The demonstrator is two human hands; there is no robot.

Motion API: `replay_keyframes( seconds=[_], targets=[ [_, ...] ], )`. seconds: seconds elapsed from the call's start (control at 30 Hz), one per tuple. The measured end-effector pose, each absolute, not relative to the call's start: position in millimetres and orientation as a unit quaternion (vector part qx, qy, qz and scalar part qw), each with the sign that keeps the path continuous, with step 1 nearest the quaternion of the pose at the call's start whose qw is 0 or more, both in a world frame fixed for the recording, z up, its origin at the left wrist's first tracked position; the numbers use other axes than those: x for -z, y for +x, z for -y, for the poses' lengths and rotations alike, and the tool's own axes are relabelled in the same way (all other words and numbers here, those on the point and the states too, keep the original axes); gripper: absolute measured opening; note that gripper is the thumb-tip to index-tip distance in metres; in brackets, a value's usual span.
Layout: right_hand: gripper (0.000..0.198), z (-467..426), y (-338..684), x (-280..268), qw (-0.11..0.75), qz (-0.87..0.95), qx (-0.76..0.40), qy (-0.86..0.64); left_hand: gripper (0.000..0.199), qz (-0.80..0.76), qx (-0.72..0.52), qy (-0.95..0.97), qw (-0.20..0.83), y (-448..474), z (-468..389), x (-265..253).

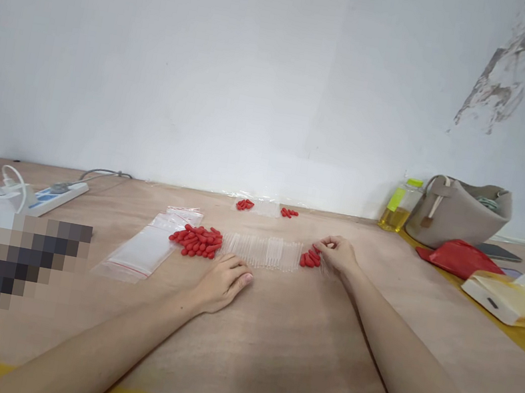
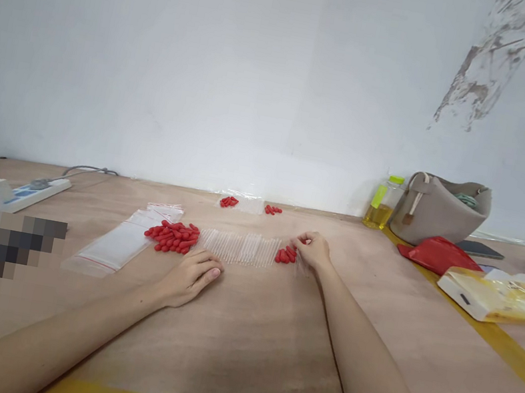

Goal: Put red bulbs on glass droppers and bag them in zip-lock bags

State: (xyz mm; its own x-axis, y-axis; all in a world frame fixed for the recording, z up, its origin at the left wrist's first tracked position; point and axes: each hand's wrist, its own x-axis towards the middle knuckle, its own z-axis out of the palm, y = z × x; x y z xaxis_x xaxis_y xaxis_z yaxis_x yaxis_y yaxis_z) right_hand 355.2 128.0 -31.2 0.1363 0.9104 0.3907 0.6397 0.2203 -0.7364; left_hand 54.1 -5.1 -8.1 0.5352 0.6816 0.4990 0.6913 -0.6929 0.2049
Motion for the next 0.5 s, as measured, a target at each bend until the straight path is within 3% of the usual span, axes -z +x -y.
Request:
replay_keyframes(
  seconds=[0.1, 0.27, 0.5],
  targets=[
    [0.029, -123.8, 354.4, 25.4, 0.387, 0.709, -0.078, -0.584, 0.031, 0.392, 0.275, -0.878, 0.010, 53.8, 5.4, 7.6],
    [0.025, -118.8, 352.0, 18.2, 0.325, 0.742, -0.057, -0.583, 0.031, 0.387, 0.276, -0.880, 0.008, 53.6, 5.6, 7.3],
    [0.019, -118.4, 344.8, 18.9, 0.332, 0.723, -0.054, -0.603, 0.031, 0.386, 0.281, -0.878, 0.010, 54.6, 5.1, 7.4]
  ],
)
